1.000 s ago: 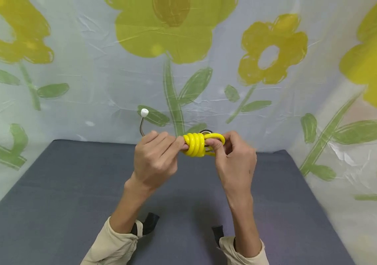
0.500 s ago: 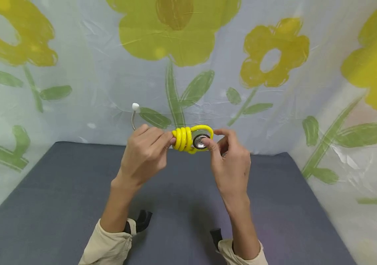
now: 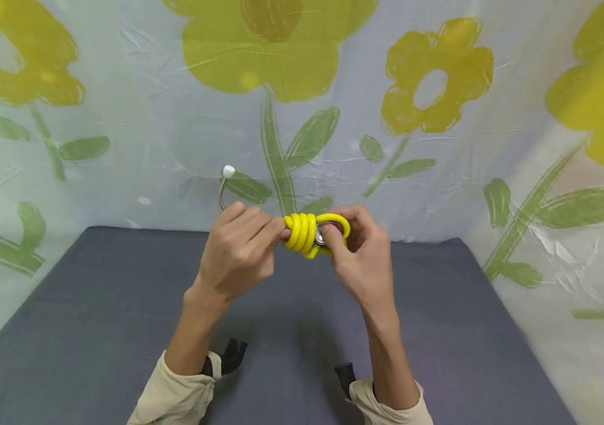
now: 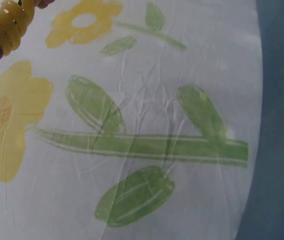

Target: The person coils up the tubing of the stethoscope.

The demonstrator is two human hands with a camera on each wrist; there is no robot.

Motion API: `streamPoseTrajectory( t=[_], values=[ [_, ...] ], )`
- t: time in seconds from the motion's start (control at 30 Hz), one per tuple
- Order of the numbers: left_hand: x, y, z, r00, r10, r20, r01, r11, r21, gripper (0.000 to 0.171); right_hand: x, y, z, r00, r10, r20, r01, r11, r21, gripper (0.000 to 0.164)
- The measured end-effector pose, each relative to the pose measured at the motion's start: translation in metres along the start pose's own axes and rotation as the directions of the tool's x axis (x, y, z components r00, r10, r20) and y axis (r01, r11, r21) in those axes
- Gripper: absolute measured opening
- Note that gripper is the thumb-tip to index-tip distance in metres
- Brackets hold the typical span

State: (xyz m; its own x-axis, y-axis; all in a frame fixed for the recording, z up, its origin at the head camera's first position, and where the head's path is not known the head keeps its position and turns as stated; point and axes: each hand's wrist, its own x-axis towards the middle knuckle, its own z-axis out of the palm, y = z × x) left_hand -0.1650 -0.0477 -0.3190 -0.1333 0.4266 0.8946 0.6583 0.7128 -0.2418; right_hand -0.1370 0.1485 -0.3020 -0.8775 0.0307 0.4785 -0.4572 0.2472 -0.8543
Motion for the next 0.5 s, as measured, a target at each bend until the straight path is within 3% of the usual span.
streamPoseTrajectory(
  t=[0.1,0.3,0.4,0.5],
  values=[
    [0.002,0.003,-0.001,1.0,-0.015,-0.001,0.015,0.999,-0.044,0.006,0.002,0.002,-0.001,0.999,0.019,-0.037,-0.016,0.997,0.08,0.01],
    [0.001,0.001,-0.004,0.998,-0.052,0.031,0.054,0.994,-0.099,0.006,0.007,0.011,0.001,1.0,0.018,0.023,-0.023,0.972,0.235,0.031],
    [0.0,-0.001,-0.004,0.997,-0.068,0.036,0.071,0.992,-0.102,0.007,0.009,0.016,0.006,0.995,-0.087,-0.037,0.094,0.95,0.297,0.046],
    [-0.001,-0.002,-0.004,0.996,-0.084,0.029,0.087,0.99,-0.114,0.007,0.01,0.019,0.011,0.965,-0.234,-0.116,0.259,0.915,0.308,0.044]
  ],
)
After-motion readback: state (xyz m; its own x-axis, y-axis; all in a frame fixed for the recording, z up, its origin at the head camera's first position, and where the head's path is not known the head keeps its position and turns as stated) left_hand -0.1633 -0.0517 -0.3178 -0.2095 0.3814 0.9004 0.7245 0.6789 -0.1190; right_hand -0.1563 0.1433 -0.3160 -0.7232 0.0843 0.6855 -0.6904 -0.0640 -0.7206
